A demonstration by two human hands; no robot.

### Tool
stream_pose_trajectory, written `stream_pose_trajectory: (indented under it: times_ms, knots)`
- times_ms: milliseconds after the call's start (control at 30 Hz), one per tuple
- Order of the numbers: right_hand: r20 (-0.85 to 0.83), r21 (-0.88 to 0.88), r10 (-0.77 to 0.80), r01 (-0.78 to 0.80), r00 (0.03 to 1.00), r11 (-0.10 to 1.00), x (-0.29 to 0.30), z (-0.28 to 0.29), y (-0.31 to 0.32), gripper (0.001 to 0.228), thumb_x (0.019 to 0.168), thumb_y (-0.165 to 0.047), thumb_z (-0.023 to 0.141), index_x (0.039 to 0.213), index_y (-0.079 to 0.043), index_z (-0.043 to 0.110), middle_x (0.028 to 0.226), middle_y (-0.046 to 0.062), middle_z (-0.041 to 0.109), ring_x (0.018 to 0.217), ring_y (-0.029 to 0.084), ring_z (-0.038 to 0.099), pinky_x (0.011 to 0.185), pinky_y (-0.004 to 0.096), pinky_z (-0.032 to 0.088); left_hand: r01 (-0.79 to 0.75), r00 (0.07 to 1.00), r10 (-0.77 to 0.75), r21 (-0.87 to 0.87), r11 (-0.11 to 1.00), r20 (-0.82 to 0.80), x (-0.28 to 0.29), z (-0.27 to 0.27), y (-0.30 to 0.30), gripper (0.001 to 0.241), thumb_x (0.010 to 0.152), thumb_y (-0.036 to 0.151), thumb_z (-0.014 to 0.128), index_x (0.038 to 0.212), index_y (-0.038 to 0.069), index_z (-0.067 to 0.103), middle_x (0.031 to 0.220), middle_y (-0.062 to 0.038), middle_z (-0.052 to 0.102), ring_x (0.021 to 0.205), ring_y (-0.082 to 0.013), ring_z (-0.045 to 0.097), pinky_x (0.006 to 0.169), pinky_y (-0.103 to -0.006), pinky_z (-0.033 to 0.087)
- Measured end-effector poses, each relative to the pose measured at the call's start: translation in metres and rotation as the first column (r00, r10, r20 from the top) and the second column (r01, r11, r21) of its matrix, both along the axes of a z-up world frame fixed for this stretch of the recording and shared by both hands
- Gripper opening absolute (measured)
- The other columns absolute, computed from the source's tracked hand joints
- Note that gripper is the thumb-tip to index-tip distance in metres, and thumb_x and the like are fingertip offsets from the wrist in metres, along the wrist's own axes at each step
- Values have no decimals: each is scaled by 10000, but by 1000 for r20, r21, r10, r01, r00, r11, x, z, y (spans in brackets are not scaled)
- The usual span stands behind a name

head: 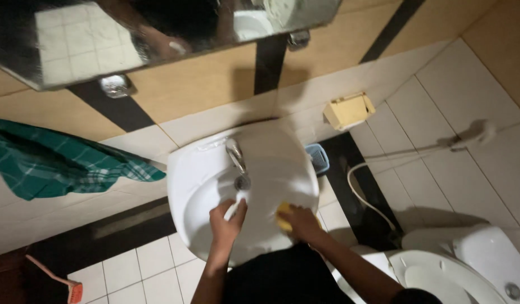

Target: The person cleans a white toilet and a white sink in a bathroom. They use a yellow sponge and a spray bottle to wipe the toilet tank, seat, and bowl, then move to the sink to scrub the basin and faucet area.

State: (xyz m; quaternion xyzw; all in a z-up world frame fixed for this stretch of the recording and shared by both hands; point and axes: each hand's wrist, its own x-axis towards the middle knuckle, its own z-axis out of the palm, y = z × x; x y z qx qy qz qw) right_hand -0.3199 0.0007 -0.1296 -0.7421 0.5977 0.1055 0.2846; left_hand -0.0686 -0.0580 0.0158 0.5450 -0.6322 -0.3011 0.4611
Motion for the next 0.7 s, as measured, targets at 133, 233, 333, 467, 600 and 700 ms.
stream_pose_trajectory:
  times_ms: [133,233,333,467,600,700]
  knots:
    - [69,-455,-105,125,992,882,-48,-93,-3,711,727,-427,800,1407,-370,599,1335,163,646,1239,409,632,966,518,520,21,984,25,251,968,-175,-23,21,-17,266,862,174,768,640,67,670,503,-120,582,532,-129,541,569,-315,496]
    - [216,-752,-96,228,972,618,-61,-94,-10,639,682,-388,861,1298,-298,714,1201,51,745,1193,337,662,951,456,558,21,982,28,253,967,-187,-30,39,-19,274,832,154,760,609,62,631,482,-112,549,544,-130,527,558,-321,478]
    - [289,-875,-133,318,948,366,-63,-56,-38,625,723,-427,841,1306,-241,713,1195,79,721,1120,328,674,906,417,598,25,988,23,301,953,-154,-29,42,-23,290,815,149,747,579,62,604,473,-104,539,530,-133,510,562,-330,476]
    - [309,-578,-445,537,841,614,-58,-8,-74,747,835,-431,730,1508,-218,486,1397,102,522,1004,314,634,827,452,526,0,982,61,328,945,-176,-17,23,-17,193,828,169,765,669,96,683,540,-79,624,523,-134,517,583,-320,505]
    - [-515,-520,-321,8,794,854,-53,-32,-153,547,949,-352,607,1473,-270,478,1640,126,369,1388,365,499,1146,591,365,-15,993,39,211,977,-110,4,-12,-8,202,852,139,794,682,63,715,538,-123,643,532,-180,609,564,-331,514]
    - [139,-773,-319,304,937,557,-22,-23,-193,696,874,-568,701,1525,-405,515,1447,116,609,1228,324,650,870,553,545,-37,987,56,125,992,-154,15,-3,-2,222,843,130,804,657,93,688,531,-64,643,567,-100,581,587,-304,512]
